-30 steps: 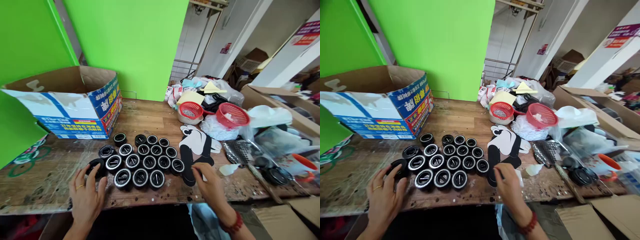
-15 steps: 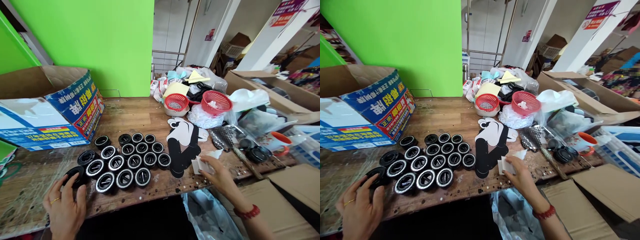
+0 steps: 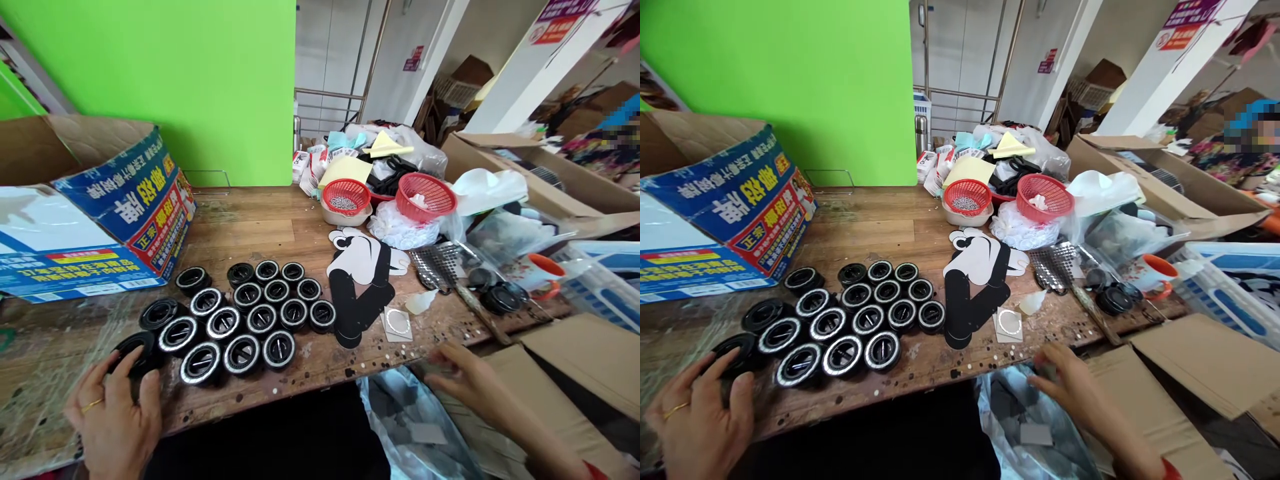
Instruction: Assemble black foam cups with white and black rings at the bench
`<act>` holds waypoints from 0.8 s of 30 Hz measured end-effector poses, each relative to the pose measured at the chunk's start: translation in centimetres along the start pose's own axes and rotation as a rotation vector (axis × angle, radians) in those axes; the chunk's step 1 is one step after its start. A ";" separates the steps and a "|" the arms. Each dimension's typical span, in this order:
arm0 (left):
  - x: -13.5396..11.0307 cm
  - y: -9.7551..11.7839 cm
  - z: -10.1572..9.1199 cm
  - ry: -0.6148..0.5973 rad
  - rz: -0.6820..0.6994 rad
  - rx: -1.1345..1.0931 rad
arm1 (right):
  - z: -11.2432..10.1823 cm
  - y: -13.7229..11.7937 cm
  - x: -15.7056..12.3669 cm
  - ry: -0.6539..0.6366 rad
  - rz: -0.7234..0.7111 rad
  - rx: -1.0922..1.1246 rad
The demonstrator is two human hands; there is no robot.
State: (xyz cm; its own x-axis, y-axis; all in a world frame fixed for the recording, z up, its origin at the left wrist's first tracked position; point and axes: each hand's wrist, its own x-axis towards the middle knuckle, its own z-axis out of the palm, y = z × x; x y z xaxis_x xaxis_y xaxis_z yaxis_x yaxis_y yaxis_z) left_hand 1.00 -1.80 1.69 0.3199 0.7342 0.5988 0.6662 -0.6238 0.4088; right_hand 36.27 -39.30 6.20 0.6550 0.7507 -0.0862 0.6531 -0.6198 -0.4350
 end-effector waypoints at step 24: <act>-0.9 -2.1 0.8 -0.004 -0.015 0.056 | 5.0 -0.7 9.2 0.075 -0.098 0.095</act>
State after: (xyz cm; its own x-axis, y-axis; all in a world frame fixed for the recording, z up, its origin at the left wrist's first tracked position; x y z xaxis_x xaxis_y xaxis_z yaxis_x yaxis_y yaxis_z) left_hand -0.15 -0.89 -0.22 0.3121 0.7443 0.5905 0.7077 -0.5968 0.3782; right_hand 39.94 -30.77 1.28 0.6189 0.7850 0.0266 0.6789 -0.5176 -0.5208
